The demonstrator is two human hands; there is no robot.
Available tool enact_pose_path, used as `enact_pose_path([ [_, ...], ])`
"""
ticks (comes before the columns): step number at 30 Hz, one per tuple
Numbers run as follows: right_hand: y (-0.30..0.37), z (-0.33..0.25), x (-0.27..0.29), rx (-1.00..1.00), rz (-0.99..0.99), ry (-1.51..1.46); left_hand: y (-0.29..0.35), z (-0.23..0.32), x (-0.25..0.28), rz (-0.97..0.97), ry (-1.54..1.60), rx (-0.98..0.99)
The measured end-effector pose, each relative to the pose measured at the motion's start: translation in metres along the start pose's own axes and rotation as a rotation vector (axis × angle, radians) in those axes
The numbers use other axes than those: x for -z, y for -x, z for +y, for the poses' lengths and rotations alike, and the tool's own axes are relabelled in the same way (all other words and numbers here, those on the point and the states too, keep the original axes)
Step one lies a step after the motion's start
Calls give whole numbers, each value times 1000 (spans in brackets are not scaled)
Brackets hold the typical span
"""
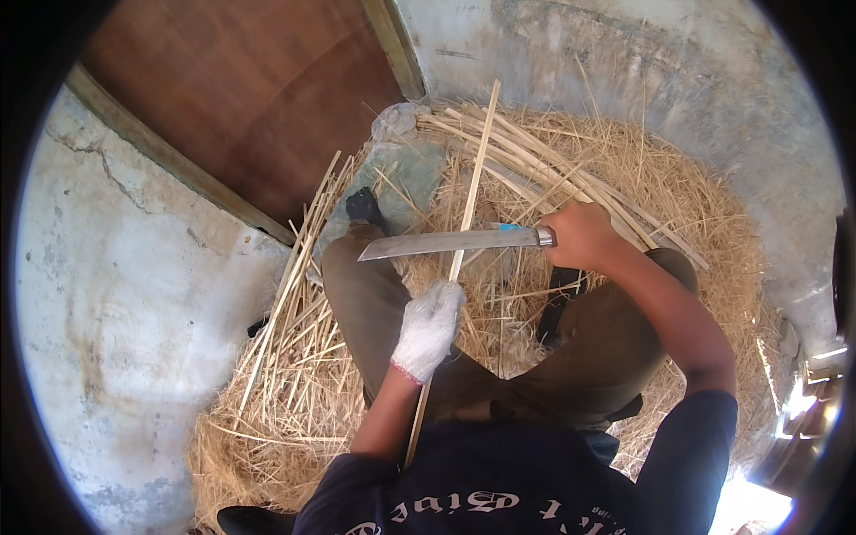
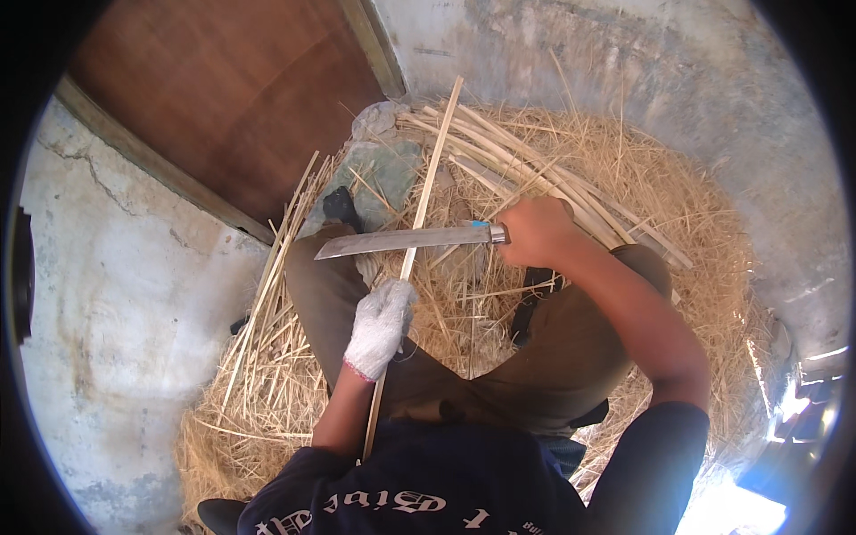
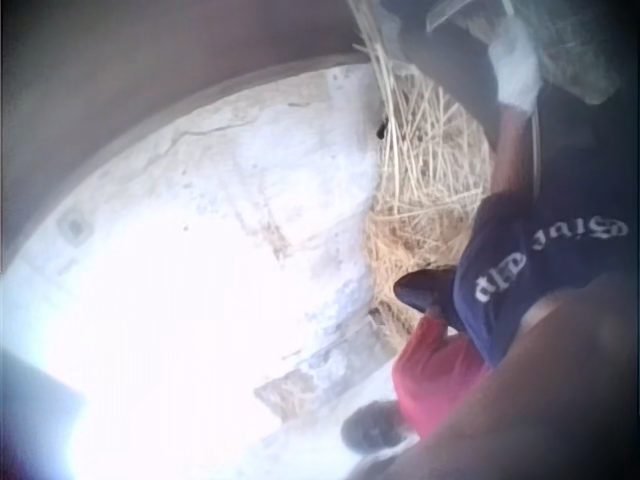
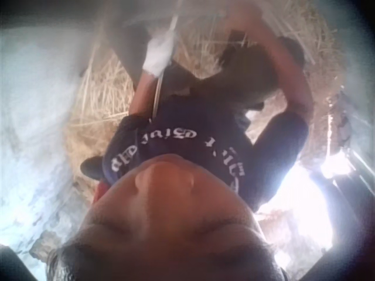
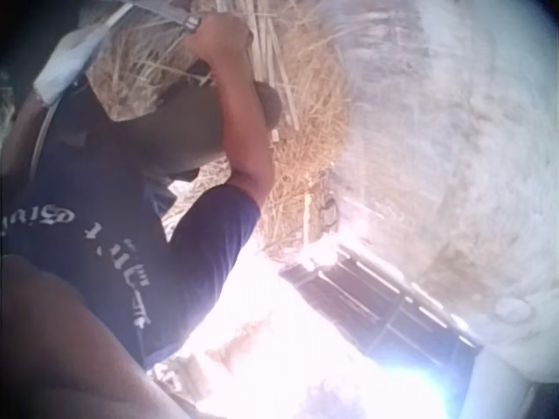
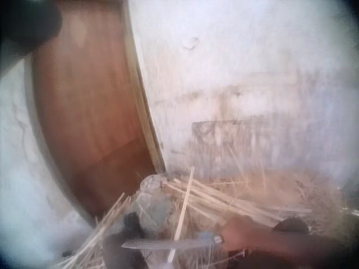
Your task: The person sits on a straw-covered floor and uses a knife to split long bamboo strips into thinner slats. They hold the bamboo with gloved hands and carefully shave the material to create uniform pieces.
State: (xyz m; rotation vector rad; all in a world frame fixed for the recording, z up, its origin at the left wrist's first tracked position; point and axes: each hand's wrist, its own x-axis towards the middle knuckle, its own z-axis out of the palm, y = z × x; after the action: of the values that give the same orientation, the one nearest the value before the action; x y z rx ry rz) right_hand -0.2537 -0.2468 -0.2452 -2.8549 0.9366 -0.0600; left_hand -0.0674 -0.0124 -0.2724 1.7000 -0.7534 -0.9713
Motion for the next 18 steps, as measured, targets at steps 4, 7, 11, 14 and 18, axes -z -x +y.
enact_pose_path([
  [4,-3,-5,-3,28,-39,-45,-3,-6,5,8,24,12],
  [7,-4,-7,-1,18,-33,-63,1,1,6,2,107,71],
  [11,-8,-6,-6,-10,-15,-12,-5,-7,3,25,42,0],
  [14,-6,-10,-2,8,-53,-16,-2,-3,5,31,112,77],
  [18,-8,-1,-4,-20,17,-16,-4,-2,5,31,65,19],
])
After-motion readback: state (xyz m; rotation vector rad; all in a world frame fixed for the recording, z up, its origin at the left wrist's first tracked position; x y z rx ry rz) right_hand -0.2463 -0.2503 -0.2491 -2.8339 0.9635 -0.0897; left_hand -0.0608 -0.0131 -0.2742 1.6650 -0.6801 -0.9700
